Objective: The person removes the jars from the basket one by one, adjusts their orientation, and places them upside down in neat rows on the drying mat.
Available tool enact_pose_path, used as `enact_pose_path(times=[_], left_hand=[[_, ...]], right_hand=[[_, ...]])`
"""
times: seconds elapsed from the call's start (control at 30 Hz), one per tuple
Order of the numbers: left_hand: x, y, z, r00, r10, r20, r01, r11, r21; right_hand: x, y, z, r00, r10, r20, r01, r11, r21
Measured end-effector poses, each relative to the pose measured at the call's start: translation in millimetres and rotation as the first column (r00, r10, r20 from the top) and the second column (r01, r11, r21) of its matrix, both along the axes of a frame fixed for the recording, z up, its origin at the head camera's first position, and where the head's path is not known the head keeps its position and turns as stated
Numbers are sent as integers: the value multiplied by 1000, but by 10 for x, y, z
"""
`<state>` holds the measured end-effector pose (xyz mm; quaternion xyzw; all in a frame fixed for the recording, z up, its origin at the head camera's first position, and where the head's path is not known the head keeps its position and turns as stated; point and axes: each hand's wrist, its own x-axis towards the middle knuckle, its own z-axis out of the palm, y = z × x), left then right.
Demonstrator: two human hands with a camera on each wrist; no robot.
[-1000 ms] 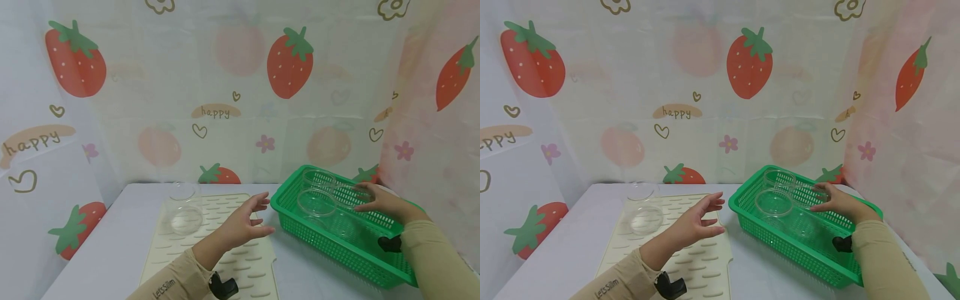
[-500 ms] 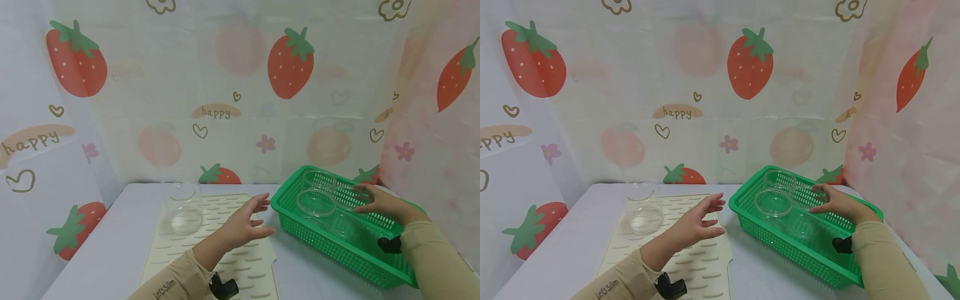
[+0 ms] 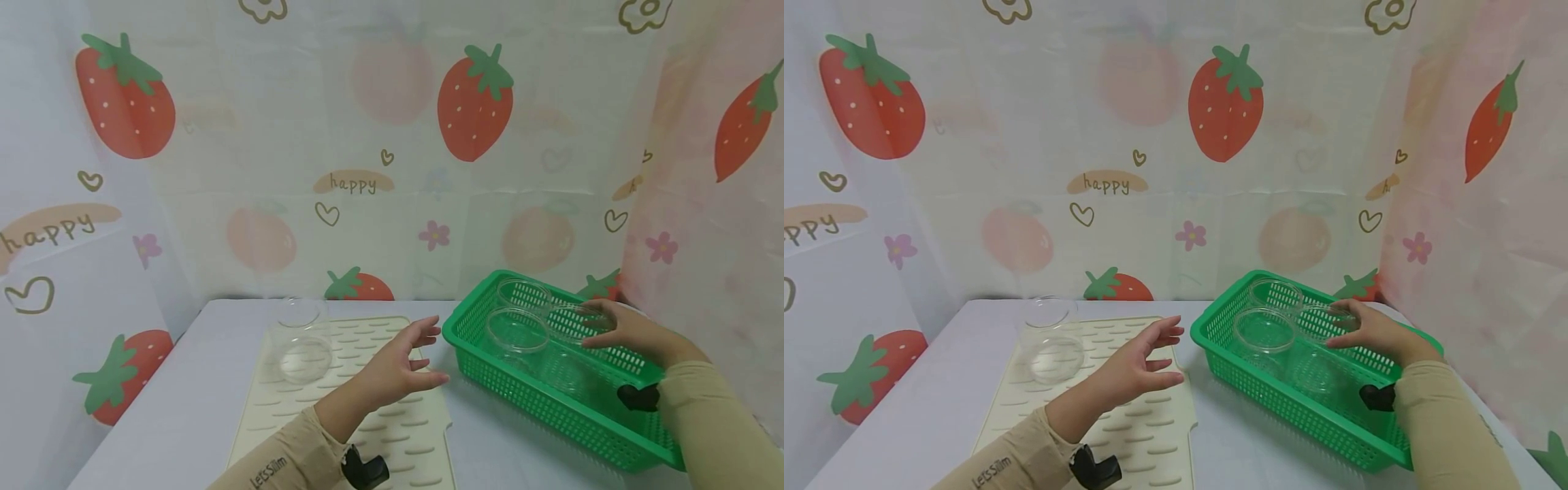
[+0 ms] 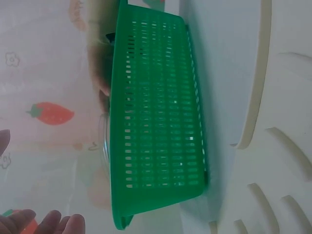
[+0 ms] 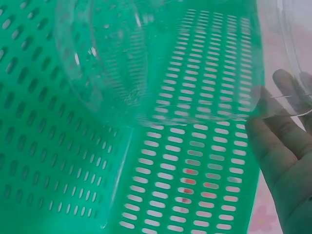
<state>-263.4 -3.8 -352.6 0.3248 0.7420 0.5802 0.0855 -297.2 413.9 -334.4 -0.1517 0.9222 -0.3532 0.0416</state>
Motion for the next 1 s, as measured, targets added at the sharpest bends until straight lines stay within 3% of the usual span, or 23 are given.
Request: enact_pose_path(times=[0.17, 0.5, 0.77, 1.0], left_hand=[[-3, -2, -3, 1000, 1, 2, -1, 1000, -5], [-11, -16, 3, 1000, 5, -15, -5, 1000, -12], [-15, -22, 3, 1000, 6, -15, -7, 1000, -12], [-14, -39, 5, 1000, 20, -16, -20, 1000, -22]], right_hand=[[58, 36, 66, 1000, -20, 16, 20, 999, -27], [109, 70, 208, 999, 6, -36, -9, 996, -92], [152, 81, 356, 991, 17, -136, -33, 993, -114], [197, 79, 534, 978, 2, -208, -19, 997, -78]])
